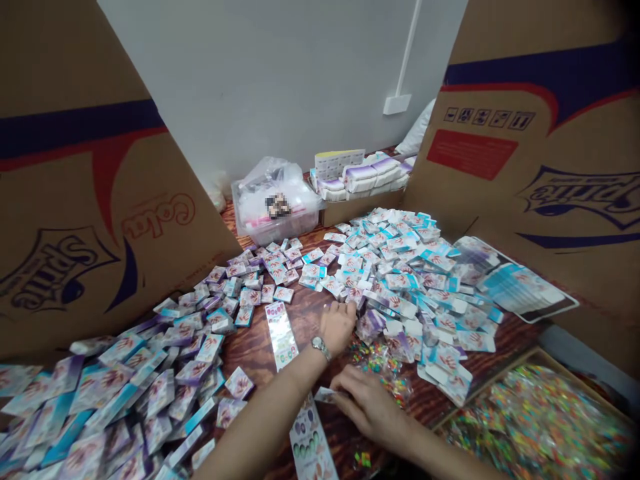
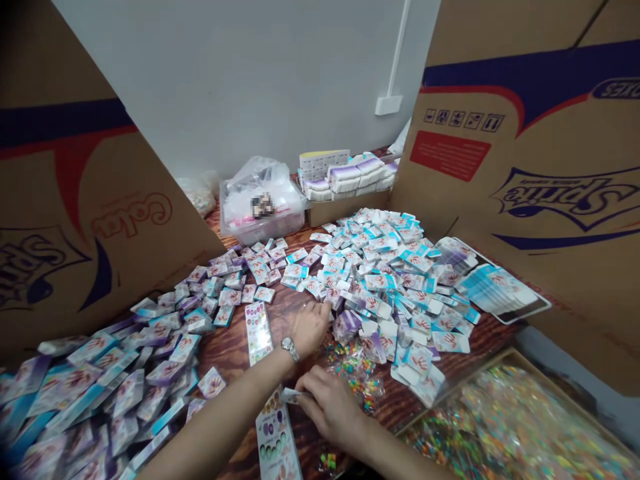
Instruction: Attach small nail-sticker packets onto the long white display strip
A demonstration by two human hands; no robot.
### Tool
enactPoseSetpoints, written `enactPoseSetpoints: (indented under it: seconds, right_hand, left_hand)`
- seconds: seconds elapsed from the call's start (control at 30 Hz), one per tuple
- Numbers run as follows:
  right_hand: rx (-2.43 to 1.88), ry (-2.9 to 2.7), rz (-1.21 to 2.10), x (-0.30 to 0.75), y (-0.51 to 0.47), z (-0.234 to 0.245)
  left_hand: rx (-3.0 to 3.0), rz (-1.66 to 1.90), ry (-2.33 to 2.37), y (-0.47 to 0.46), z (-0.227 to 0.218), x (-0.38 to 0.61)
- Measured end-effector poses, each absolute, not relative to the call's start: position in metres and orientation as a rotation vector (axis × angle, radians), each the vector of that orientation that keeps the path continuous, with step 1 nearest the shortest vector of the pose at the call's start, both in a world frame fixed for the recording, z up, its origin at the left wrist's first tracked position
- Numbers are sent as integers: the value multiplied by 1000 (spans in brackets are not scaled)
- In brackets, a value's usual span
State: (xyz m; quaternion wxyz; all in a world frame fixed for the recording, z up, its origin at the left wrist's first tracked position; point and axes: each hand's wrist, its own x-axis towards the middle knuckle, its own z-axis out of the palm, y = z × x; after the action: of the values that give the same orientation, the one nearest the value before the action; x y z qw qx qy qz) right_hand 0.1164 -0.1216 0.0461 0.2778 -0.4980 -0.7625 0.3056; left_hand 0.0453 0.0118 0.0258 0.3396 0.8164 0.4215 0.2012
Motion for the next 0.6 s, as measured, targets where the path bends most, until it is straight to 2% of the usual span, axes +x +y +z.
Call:
enactPoseSetpoints:
  seconds: [0.13,0.3,0.47,0.6]
  right_hand:
    - [-1374,-2114,783,129,-121,51]
    - [-1619,-2155,640,139,-99,48]
    - [-1733,-2271,490,132,-65,34]
    - [-1845,-2201,394,130,-41,31]
  left_hand:
    - [2070,612,1159,12,45,15]
    - [1843,758,1294,1,76,-60]
    - [999,944,1184,-50,88,-112]
    - [716,740,1041,-112,79,-136]
